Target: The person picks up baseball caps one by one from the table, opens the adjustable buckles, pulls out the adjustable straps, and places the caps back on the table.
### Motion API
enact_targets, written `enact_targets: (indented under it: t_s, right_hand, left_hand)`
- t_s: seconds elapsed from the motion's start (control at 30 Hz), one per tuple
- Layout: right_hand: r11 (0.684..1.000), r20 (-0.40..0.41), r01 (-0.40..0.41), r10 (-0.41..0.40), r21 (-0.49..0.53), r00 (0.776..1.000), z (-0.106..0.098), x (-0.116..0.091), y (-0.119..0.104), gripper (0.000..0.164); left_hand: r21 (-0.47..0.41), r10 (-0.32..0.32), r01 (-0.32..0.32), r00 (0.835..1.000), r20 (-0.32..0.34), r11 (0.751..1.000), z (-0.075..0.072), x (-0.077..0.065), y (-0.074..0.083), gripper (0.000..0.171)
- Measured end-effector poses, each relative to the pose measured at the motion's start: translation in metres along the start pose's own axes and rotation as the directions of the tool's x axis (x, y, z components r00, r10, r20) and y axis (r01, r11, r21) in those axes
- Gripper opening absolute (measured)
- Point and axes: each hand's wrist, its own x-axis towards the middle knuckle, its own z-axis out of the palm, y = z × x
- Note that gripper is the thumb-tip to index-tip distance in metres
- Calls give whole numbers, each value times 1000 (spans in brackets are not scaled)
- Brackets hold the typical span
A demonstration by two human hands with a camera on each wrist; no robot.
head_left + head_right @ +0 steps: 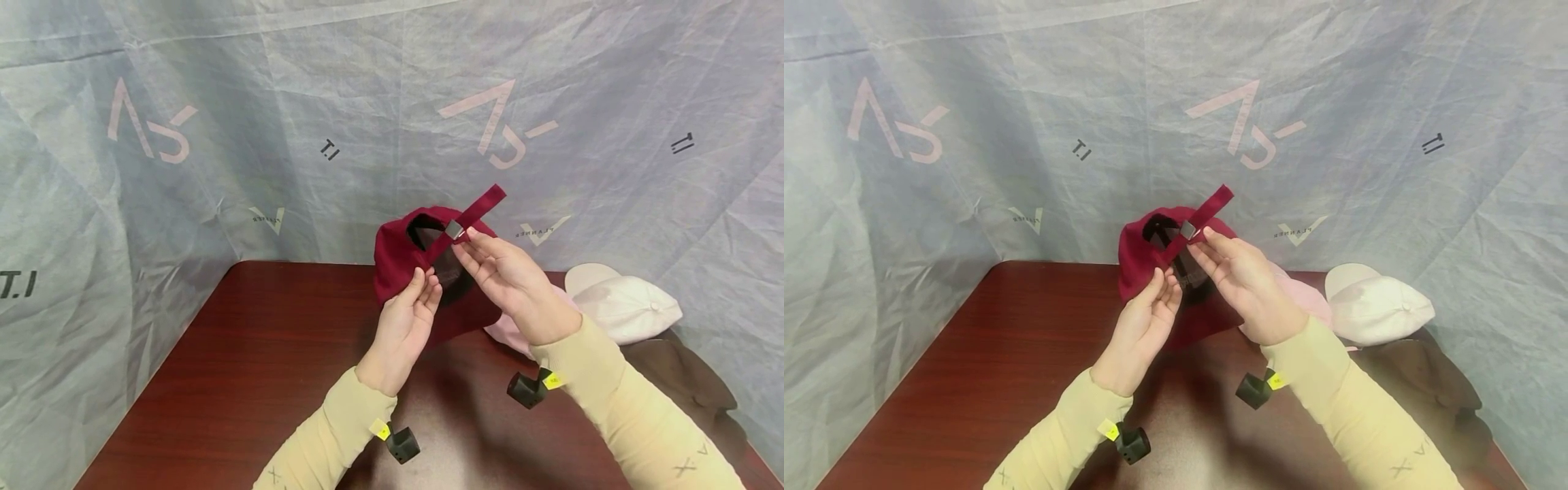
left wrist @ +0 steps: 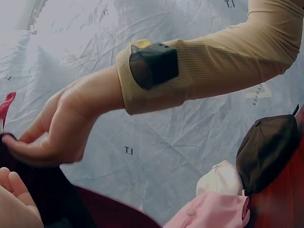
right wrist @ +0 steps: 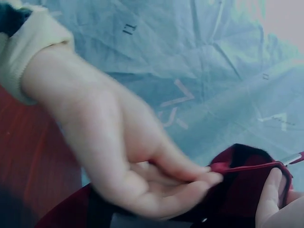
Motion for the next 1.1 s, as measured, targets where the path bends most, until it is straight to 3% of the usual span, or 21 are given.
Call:
enact_targets:
  t_s: [0.17, 0.57, 0.83, 1.1]
  right_hand:
    - [994, 32, 10, -14, 106, 999, 1, -2, -11, 9]
    - [987, 17, -6, 4, 160, 1000, 2, -7, -21, 17]
    - [985, 29, -15, 10, 171, 1000, -2, -8, -22, 7]
    - [979, 21, -32, 28, 201, 999, -4, -7, -22, 10]
  left_hand:
    - [17, -2, 2, 1000, -3, 1000, -8, 2, -1, 26]
    - [40, -34, 32, 999, 29, 999, -13, 1, -1, 27]
    - [60, -62, 61, 998, 17, 996, -22, -3, 3, 27]
    - [105, -74, 69, 996, 41, 992, -27, -6, 7, 30]
